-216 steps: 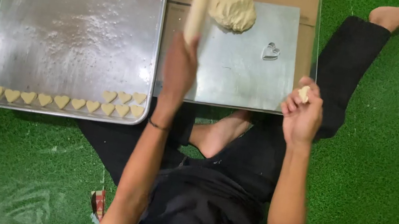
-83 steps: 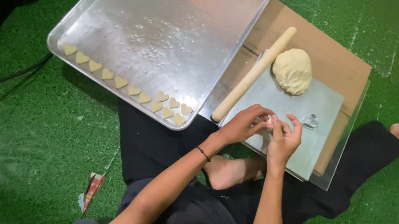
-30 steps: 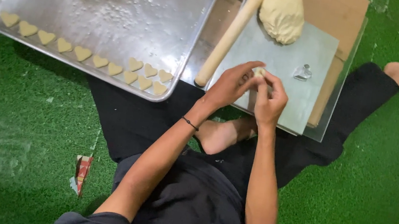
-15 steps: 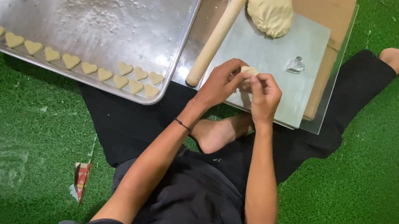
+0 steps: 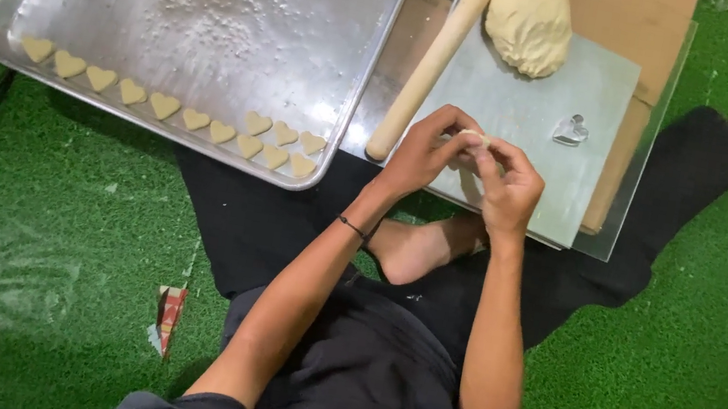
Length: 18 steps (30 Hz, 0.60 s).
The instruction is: Preparing cookies by rolling out dough with a rolling pin, cutting heart shapes with a metal cutter, and hand-rolling small dough balls.
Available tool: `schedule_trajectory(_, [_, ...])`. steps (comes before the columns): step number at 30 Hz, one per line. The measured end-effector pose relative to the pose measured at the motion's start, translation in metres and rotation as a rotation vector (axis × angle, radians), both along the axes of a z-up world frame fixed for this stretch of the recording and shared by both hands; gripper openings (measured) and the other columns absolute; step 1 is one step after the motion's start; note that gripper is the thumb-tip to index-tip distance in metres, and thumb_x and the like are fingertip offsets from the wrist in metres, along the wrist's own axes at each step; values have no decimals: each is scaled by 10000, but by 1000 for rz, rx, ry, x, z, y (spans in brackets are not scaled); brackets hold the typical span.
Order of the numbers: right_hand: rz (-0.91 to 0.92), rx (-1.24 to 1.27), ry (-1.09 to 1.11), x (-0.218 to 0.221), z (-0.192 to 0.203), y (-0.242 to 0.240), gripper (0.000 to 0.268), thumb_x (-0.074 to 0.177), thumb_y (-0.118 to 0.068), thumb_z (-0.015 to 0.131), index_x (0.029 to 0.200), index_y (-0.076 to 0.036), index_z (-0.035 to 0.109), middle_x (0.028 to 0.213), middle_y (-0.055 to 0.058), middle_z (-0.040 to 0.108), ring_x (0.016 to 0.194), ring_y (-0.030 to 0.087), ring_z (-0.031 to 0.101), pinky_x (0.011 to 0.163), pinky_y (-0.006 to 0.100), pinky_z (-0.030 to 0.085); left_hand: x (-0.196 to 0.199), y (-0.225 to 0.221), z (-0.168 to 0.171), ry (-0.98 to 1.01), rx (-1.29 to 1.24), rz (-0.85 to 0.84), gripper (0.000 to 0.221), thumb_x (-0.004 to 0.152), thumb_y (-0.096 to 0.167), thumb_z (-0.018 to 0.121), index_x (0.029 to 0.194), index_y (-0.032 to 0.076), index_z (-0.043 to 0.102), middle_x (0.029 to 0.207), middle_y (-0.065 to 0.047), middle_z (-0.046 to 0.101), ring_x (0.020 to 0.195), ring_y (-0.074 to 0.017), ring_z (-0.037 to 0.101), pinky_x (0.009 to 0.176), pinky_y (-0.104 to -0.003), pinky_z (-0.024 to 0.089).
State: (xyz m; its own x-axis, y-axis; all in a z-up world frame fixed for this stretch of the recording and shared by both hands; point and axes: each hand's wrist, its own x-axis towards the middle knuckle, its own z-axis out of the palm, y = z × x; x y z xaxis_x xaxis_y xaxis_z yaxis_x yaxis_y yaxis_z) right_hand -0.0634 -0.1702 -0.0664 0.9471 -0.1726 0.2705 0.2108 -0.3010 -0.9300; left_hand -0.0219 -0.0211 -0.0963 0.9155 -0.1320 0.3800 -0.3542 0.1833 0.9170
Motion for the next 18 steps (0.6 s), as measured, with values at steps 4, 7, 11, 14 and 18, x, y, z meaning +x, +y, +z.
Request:
schedule_trajectory(4, [18,13,13,0,-17,-15,160,994,-128,724,1076,8,740,890,116,735,902,104,650,798,370,580,2,0,-1,48,-88,-98,131,1063,218,649,1157,137,691,980,-24,694,964,-144,687,916,-363,561])
schedule_trajectory(7, [83,103,-8,3,-18,-16,214,1035,-180,684,1101,23,698,923,173,734,929,176,710,835,387,593,7,-1,-2,210,-192,-177,443,1034,198,730,1397,64,514,1187,-103,608,1055,-180,618,951,-410,564])
schedule_trajectory(11, [213,101,-111,3,-7,-10,179,1048,-185,654,1068,-9,632,1309,212,598,1249,232,567,1073,423,444,7,-4,-8,227,-200,-172,433,1017,180,748,1385,65,551,1196,-93,585,1101,-177,631,945,-381,582])
schedule_trajectory(14, [220,261,-35,2,-11,-11,162,1011,-133,680,1032,1,590,1360,259,620,1177,219,636,896,336,538,7,-3,-6,180,-163,-151,409,1012,182,746,1360,60,570,1167,-95,573,1081,-195,658,905,-385,610])
schedule_trajectory(18, [180,320,-27,6,-23,-21,201,957,-64,748,982,7,561,1249,266,677,1079,194,697,779,302,584,4,-2,-2,162,-136,-139,382,1031,207,718,1352,57,577,1134,-95,567,1065,-211,680,909,-407,614])
